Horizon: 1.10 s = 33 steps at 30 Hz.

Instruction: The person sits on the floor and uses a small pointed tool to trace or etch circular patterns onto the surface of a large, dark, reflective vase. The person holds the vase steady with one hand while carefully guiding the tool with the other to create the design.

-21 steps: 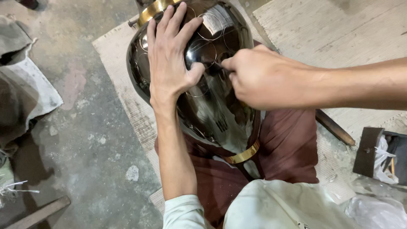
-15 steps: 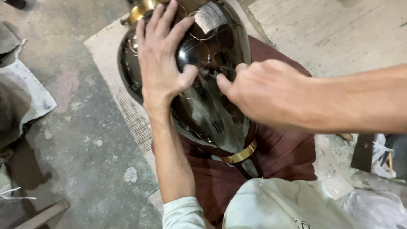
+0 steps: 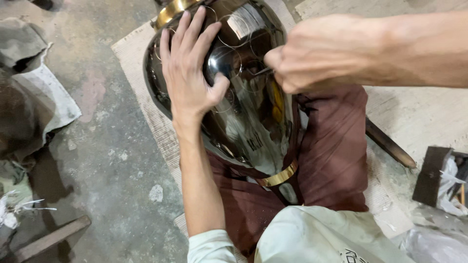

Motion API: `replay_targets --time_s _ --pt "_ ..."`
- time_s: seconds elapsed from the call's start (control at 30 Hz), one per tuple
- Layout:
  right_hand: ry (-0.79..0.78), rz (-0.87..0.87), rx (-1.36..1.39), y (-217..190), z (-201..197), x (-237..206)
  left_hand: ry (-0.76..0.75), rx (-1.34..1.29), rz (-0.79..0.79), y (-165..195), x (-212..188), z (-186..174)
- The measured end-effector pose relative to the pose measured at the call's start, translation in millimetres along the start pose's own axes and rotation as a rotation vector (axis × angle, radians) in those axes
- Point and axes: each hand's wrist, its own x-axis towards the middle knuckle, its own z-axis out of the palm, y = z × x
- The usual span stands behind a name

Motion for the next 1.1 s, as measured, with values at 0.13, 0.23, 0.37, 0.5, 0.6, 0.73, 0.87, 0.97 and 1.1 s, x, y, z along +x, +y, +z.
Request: replay_targets --time_s 0.13,0.23,0.37,0.5,0.6,0.73,0.87,0.97,1.1 --pt "0.229 0.457 0.612 -17.0 16.3 -12.0 0.157 0.086 -0.227 -3.0 -35.8 14.9" --pt "0.420 0.791 1.120 -38.2 47.8 -5.4 0.280 0.029 -0.417 -8.4 -67.7 24.6" --pt "0.980 1.177 1.695 -71.9 108.6 45.6 0.408 -0.195 -0.596 -25.3 -91.3 32.5" --pt "0.977 1.503 2.163 -90.4 171.6 125.5 0.430 -0.383 -0.735 -40.9 -95.0 41.4" --pt "1.246 1.440 1.485 -82.7 197.9 162.2 0.474 -0.613 -0.618 -44.5 -94.4 44.7" --pt "1.145 1.527 1.967 -64.0 197.8 170.1 0.465 -0.603 -0.636 -46.6 -92.1 44.1" --pt "1.105 1.528 1.832 -65.9 185.0 148.0 0.464 -0.757 -0.682 -65.5 -97.6 49.3" --pt "1.006 1.512 1.683 -66.5 179.1 135.7 0.440 -0.914 -0.663 -90.2 -115.1 66.1" --pt "1.018 1.463 1.587 -65.0 167.1 120.8 0.491 -1.075 -0.769 -122.2 -137.4 88.5"
